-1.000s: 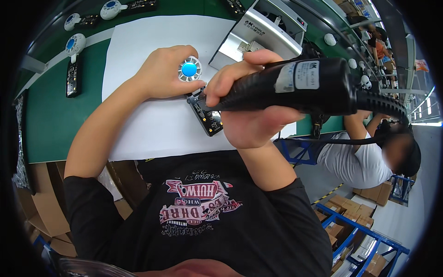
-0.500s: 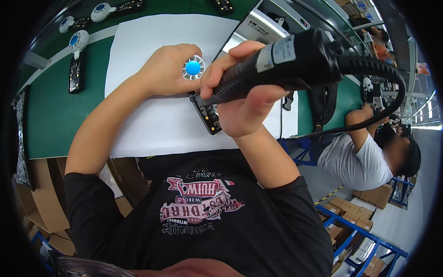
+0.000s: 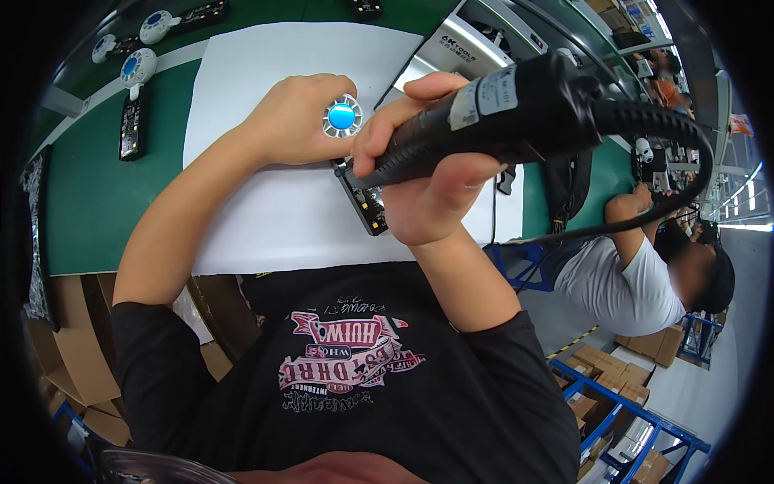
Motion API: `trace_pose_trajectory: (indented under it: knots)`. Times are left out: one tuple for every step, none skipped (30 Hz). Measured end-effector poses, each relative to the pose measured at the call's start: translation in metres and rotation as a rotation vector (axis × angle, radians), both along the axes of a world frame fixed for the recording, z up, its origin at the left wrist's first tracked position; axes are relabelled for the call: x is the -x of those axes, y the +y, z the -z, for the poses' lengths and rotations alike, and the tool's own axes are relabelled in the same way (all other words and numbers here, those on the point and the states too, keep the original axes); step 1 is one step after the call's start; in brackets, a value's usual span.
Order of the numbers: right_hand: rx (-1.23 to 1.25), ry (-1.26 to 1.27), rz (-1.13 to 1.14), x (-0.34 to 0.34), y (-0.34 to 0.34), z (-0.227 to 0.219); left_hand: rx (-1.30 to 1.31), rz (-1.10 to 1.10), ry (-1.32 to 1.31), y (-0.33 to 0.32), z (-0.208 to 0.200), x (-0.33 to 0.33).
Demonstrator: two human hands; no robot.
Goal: Using an electric screwdriver to secure components onto circuit boards at an assembly station.
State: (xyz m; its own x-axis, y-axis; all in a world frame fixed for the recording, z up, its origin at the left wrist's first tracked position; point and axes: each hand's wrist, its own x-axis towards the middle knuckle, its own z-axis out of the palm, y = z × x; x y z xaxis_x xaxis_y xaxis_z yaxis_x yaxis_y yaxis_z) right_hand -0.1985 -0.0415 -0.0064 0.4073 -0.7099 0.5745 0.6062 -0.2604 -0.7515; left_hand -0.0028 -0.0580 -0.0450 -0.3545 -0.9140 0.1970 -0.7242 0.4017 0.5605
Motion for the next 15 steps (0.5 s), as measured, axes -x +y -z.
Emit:
trace_pose_trajectory:
  knots:
    - [0.010,-0.002,0.009,0.001,0.000,0.000,0.006,0.003,-0.005,0.000,0.000,0.000]
    - [0.021,-0.003,0.018,0.001,-0.001,0.000,0.005,0.002,-0.005,-0.001,0.001,0.000]
    - [0.021,-0.004,0.016,0.001,-0.002,0.000,0.007,0.005,0.003,-0.001,0.000,0.000]
    - [0.024,-0.006,0.011,0.001,-0.005,0.000,0.010,0.009,0.012,-0.002,0.000,0.000]
    - [0.028,-0.007,0.009,0.001,-0.006,-0.001,0.015,0.015,0.022,-0.003,0.000,0.001]
    - [0.034,-0.007,0.007,0.002,-0.008,-0.002,0.020,0.017,0.023,-0.004,-0.001,0.001]
    - [0.040,-0.005,0.009,0.003,-0.009,-0.006,0.020,0.014,0.028,-0.003,-0.001,0.001]
    - [0.061,-0.043,0.042,0.004,-0.007,-0.011,0.022,0.012,0.033,-0.002,-0.001,0.001]
    - [0.083,-0.081,0.076,0.005,-0.006,-0.019,0.027,0.011,0.038,0.000,-0.002,0.001]
    - [0.120,-0.115,0.115,0.010,-0.009,-0.029,0.050,0.023,0.046,-0.002,-0.004,0.003]
    - [0.146,-0.107,0.125,0.016,-0.016,-0.041,0.027,0.025,0.048,-0.002,-0.006,0.002]
    - [0.303,-0.161,0.263,0.027,-0.025,-0.053,-0.002,0.028,0.047,0.001,-0.007,0.002]
    - [0.461,-0.216,0.399,0.038,-0.036,-0.066,-0.030,0.031,0.046,0.003,-0.008,0.001]
    - [0.620,-0.273,0.533,0.048,-0.047,-0.077,-0.011,0.043,0.052,0.003,-0.009,0.002]
    - [0.640,-0.270,0.541,0.058,-0.065,-0.080,-0.017,0.041,0.047,0.003,-0.010,0.002]
